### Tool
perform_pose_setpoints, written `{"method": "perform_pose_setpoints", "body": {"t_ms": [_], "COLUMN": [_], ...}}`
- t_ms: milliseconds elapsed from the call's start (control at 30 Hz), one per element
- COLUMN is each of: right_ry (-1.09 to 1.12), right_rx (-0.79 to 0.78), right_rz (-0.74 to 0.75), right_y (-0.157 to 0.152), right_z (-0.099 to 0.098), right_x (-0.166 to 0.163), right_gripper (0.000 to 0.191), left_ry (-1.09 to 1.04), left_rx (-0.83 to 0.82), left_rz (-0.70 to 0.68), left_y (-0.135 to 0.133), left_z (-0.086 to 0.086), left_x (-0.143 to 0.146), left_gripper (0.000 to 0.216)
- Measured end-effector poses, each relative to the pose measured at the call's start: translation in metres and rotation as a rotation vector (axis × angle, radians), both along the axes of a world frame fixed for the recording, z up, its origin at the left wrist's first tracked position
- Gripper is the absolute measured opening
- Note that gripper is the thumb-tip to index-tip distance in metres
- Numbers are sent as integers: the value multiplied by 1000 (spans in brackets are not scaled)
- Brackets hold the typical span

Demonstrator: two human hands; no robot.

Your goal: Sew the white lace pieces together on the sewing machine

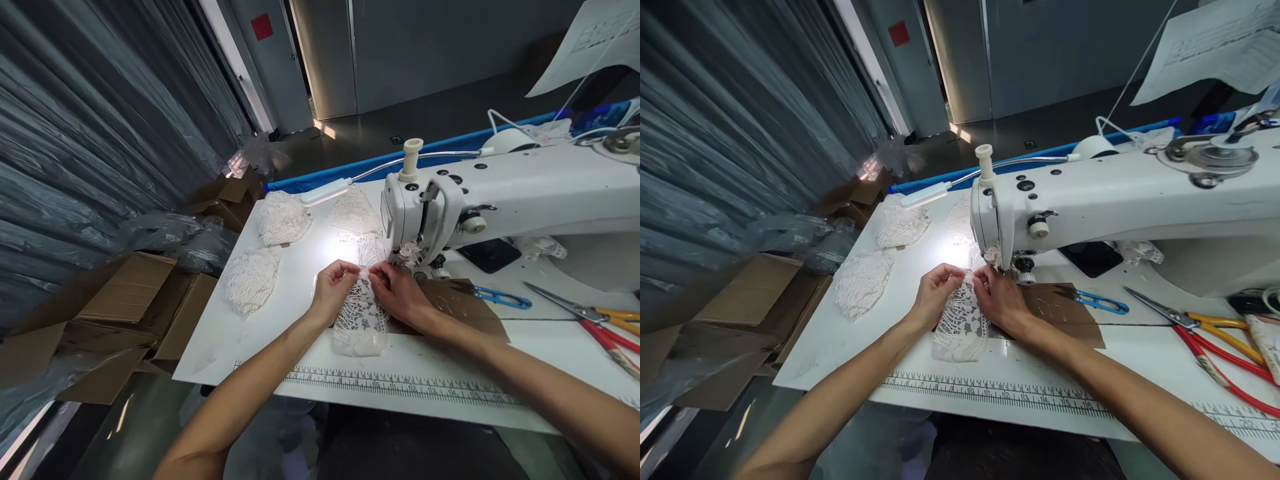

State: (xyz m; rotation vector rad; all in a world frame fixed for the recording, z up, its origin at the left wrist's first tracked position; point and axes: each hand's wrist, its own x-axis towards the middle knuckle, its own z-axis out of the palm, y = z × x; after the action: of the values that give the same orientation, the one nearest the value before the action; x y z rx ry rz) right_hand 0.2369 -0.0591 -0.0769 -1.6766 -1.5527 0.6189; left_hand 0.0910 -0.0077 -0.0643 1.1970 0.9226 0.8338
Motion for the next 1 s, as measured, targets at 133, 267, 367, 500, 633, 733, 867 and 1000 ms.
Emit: {"method": "perform_pose_setpoints", "body": {"t_ms": [133,267,367,500,633,733,867,1000], "right_ry": [-79,-119,-102,-112,-111,-115,-104,-112], "right_rx": [22,70,83,121,147,149,149,163], "right_rz": [-51,-79,-87,-96,-100,-101,-91,-88], "right_y": [8,9,8,7,8,8,7,6], "right_z": [-7,-9,-11,-13,-15,-17,-17,-17], "right_x": [-2,-5,-5,-5,-4,-4,-4,-5], "right_gripper": [25,29,32,34,34,37,38,39], "left_ry": [6,-10,-36,-49,-46,-49,-46,-35], "left_rx": [-88,-147,-184,-204,-199,-196,-190,-170], "left_rz": [94,139,140,136,131,125,126,126], "left_y": [5,4,4,4,4,4,3,3], "left_z": [-4,-5,-6,-7,-6,-5,-5,-5], "left_x": [3,3,2,2,1,1,1,1], "left_gripper": [35,43,48,51,50,47,46,47]}}
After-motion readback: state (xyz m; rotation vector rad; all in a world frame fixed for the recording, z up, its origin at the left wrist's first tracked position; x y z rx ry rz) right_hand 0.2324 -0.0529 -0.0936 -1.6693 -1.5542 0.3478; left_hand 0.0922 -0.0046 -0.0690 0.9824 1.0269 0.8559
